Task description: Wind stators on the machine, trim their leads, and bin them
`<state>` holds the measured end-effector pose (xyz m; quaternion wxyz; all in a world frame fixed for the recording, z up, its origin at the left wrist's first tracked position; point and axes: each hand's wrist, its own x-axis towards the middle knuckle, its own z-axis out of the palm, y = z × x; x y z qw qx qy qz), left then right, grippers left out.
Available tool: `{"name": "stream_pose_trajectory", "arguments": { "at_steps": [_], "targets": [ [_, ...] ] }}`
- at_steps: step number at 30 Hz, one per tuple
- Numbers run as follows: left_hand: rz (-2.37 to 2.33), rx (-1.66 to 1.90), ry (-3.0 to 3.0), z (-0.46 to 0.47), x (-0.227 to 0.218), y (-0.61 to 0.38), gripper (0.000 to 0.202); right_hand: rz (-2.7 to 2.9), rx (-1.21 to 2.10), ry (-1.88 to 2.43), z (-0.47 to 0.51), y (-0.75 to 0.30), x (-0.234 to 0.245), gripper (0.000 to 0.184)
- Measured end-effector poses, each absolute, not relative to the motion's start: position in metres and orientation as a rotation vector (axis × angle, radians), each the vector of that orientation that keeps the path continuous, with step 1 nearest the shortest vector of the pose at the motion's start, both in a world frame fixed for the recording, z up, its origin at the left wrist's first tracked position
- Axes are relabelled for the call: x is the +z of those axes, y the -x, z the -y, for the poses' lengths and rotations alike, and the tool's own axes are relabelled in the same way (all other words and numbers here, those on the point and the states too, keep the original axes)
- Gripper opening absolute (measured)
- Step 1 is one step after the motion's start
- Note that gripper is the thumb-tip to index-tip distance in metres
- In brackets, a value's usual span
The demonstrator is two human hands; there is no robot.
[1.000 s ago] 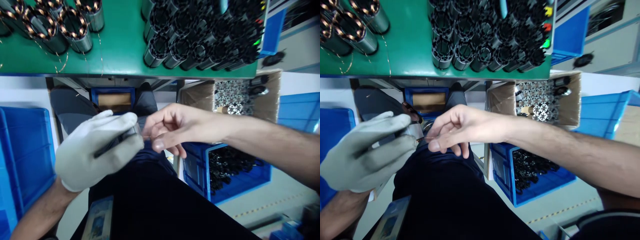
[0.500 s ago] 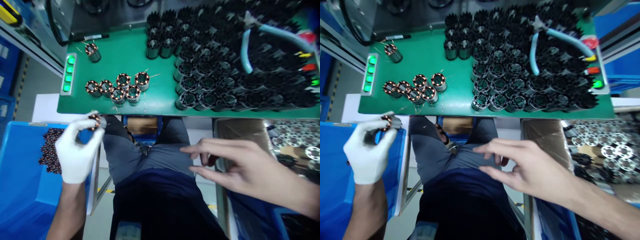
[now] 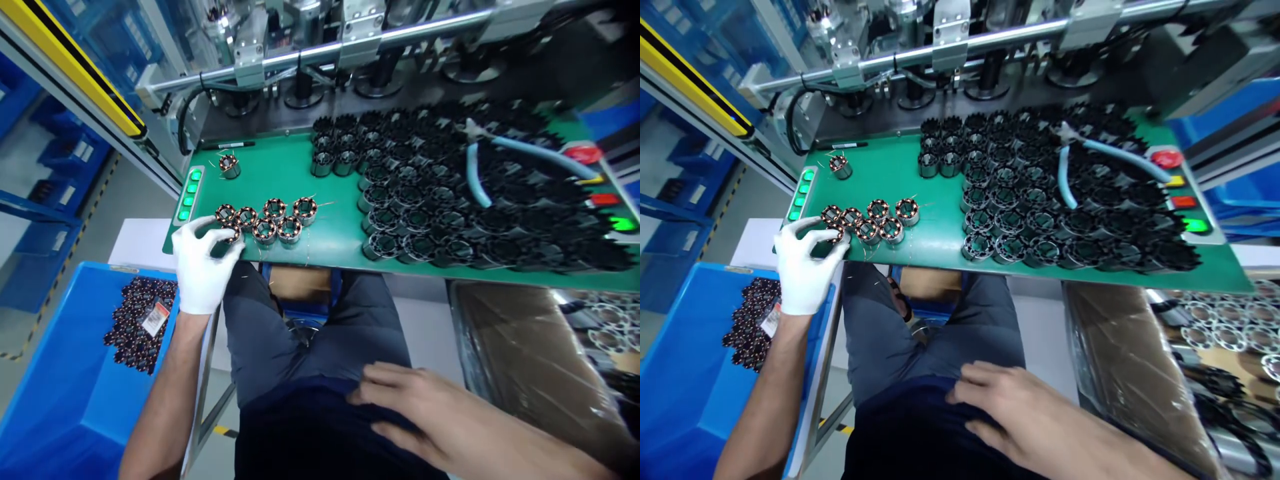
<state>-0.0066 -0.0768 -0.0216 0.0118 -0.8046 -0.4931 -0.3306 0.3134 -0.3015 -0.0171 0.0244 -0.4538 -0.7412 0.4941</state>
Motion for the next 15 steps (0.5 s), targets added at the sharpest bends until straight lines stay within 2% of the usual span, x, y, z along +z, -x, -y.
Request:
{"name": "stream_pose_trajectory", "arguments": {
  "at_steps": [3,6,12,15],
  "targets": [
    [1.59,-1.124,2.478,0.061,-0.012,0.011,0.03,2.271,1.569,1.383,0.309,-0.314,-0.02,0.034],
    [1.624,-1.172,2.435,0.017,0.006,0.016,0.03,2.284,1.575,1.368,0.313,-0.309,-0.025,0.03],
    [1.571,-0.696,2.631,-0.086,0.016,-0.005,0.041,2.413,1.589,1.33,0.311,-0.277,-0.023,0.032],
    [1.603,-0.555,2.658,-0.101,0.017,-0.02,0.026,2.415,1.619,1.257,0.31,-0.269,-0.018,0.035]
  ]
}}
